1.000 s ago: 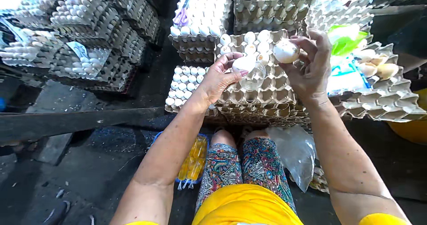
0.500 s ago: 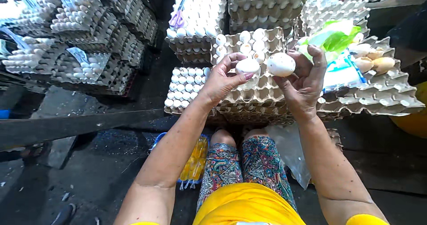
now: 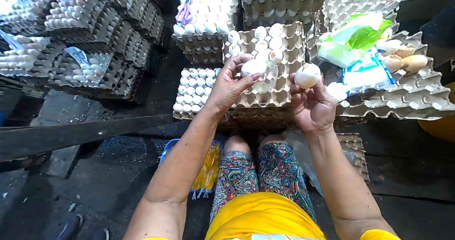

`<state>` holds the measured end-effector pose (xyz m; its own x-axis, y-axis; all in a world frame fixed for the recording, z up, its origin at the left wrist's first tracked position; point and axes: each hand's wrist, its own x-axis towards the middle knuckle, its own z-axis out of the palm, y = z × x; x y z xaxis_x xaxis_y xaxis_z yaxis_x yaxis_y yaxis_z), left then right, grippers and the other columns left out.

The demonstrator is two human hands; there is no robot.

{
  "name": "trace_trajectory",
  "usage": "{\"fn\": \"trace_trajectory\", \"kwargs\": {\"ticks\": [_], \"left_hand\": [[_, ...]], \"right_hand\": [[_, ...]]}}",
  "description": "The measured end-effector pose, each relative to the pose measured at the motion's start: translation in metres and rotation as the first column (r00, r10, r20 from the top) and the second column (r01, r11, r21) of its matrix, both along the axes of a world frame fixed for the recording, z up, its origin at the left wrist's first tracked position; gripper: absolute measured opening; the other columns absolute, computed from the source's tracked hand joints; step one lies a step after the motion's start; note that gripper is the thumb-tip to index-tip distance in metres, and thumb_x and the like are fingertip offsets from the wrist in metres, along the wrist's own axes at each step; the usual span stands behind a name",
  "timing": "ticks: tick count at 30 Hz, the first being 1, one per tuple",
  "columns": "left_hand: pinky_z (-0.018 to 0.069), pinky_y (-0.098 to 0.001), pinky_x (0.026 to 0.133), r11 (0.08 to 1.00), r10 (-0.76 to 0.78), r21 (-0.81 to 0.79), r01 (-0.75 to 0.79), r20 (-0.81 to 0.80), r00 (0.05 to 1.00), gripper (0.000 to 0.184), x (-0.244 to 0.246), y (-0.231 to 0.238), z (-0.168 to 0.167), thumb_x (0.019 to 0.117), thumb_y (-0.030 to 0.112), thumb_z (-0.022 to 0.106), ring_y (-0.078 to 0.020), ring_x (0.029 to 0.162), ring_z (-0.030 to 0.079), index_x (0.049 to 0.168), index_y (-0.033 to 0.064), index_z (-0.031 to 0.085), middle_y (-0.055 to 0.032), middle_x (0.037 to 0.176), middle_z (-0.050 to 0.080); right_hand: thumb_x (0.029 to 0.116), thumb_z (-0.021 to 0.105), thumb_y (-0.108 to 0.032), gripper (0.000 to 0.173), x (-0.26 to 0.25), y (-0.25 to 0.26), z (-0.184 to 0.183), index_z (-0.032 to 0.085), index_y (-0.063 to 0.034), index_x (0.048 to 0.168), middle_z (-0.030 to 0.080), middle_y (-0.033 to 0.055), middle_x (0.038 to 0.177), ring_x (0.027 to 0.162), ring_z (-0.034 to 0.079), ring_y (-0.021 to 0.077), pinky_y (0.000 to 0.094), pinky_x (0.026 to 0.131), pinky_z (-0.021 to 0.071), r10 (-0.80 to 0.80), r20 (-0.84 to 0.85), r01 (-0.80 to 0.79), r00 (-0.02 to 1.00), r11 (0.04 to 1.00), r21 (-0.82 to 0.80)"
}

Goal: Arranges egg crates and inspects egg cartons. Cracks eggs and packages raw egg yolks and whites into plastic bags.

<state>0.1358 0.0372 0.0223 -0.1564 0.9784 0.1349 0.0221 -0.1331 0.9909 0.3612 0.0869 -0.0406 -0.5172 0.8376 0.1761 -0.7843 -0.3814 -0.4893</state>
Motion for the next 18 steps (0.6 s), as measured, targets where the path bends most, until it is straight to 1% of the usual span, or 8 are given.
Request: {"fn": "trace_trajectory", "kwargs": {"ticks": [3, 4, 7, 8, 12, 14, 18], "left_hand": [[0.0598, -0.0321, 0.090, 1.000, -0.011, -0.004, 0.011, 0.018, 1.000, 0.049, 0.000, -0.002, -0.003, 0.0929, 0.004, 0.071, -0.0164, 0.103, 0.068, 0.137, 0.0035, 0.049, -0.0085, 0.120, 0.064], [0.0598, -0.0318, 0.090, 1.000, -0.012, -0.008, 0.012, 0.019, 1.000, 0.049, 0.001, -0.003, -0.003, 0.0931, 0.004, 0.071, -0.0162, 0.103, 0.069, 0.137, 0.0035, 0.049, -0.0084, 0.119, 0.065], [0.0598, -0.0317, 0.090, 1.000, -0.011, -0.025, 0.011, 0.012, 1.000, 0.049, 0.003, -0.005, -0.001, 0.0932, 0.005, 0.071, -0.0159, 0.103, 0.069, 0.137, 0.0035, 0.048, -0.0081, 0.120, 0.064], [0.0597, -0.0312, 0.090, 1.000, -0.010, -0.024, 0.010, 0.005, 1.000, 0.050, 0.003, -0.006, -0.001, 0.0930, 0.005, 0.071, -0.0156, 0.103, 0.068, 0.137, 0.0038, 0.049, -0.0078, 0.120, 0.064], [0.0599, -0.0291, 0.086, 1.000, -0.015, -0.004, 0.015, -0.025, 1.000, 0.049, 0.003, -0.007, -0.002, 0.0926, 0.006, 0.072, -0.0145, 0.101, 0.068, 0.136, 0.0035, 0.050, -0.0076, 0.119, 0.065], [0.0602, -0.0295, 0.086, 1.000, -0.008, -0.016, 0.008, -0.026, 1.000, 0.049, 0.004, -0.007, -0.001, 0.0931, 0.008, 0.072, -0.0149, 0.101, 0.069, 0.136, 0.0035, 0.050, -0.0078, 0.118, 0.065], [0.0600, -0.0287, 0.086, 1.000, -0.006, -0.029, 0.006, -0.022, 1.000, 0.045, 0.005, -0.008, -0.001, 0.0955, 0.011, 0.070, -0.0134, 0.098, 0.069, 0.135, 0.0033, 0.050, -0.0059, 0.115, 0.066]], "right_hand": [[0.1130, 0.025, -0.036, 0.042, -0.003, -0.002, -0.004, 0.058, -0.0142, 0.128, 0.064, 0.0108, 0.125, 0.096, 0.071, 0.0165, 0.0228, 0.077, 0.0601, 0.070, -0.147, -0.082, 0.987, 0.994, -0.074], [0.1129, 0.025, -0.036, 0.043, -0.005, -0.004, -0.004, 0.058, -0.0125, 0.129, 0.065, 0.0116, 0.122, 0.095, 0.071, 0.0175, 0.0237, 0.078, 0.0605, 0.076, -0.180, -0.097, 0.981, 0.989, -0.112], [0.1124, 0.024, -0.036, 0.044, -0.007, -0.009, -0.001, 0.054, -0.0128, 0.135, 0.067, 0.0115, 0.113, 0.089, 0.072, 0.0169, 0.0232, 0.073, 0.0610, 0.078, -0.207, -0.117, 0.975, 0.977, -0.181], [0.1121, 0.025, -0.036, 0.045, -0.007, -0.011, -0.001, 0.055, -0.0125, 0.136, 0.067, 0.0116, 0.111, 0.086, 0.072, 0.0165, 0.0227, 0.070, 0.0606, 0.082, -0.217, -0.126, 0.973, 0.972, -0.198], [0.1113, 0.025, -0.039, 0.047, -0.006, -0.013, 0.000, 0.057, -0.0123, 0.132, 0.068, 0.0107, 0.105, 0.077, 0.070, 0.0144, 0.0206, 0.064, 0.0586, 0.106, -0.254, -0.168, 0.961, 0.958, -0.234], [0.1111, 0.025, -0.040, 0.047, -0.006, -0.014, 0.000, 0.057, -0.0127, 0.130, 0.066, 0.0088, 0.101, 0.073, 0.068, 0.0127, 0.0193, 0.061, 0.0570, 0.106, -0.265, -0.174, 0.958, 0.952, -0.251], [0.1107, 0.025, -0.042, 0.048, -0.006, -0.016, -0.003, 0.057, -0.0108, 0.127, 0.066, 0.0091, 0.102, 0.073, 0.067, 0.0127, 0.0196, 0.061, 0.0569, 0.103, -0.301, -0.190, 0.948, 0.942, -0.276]]}}
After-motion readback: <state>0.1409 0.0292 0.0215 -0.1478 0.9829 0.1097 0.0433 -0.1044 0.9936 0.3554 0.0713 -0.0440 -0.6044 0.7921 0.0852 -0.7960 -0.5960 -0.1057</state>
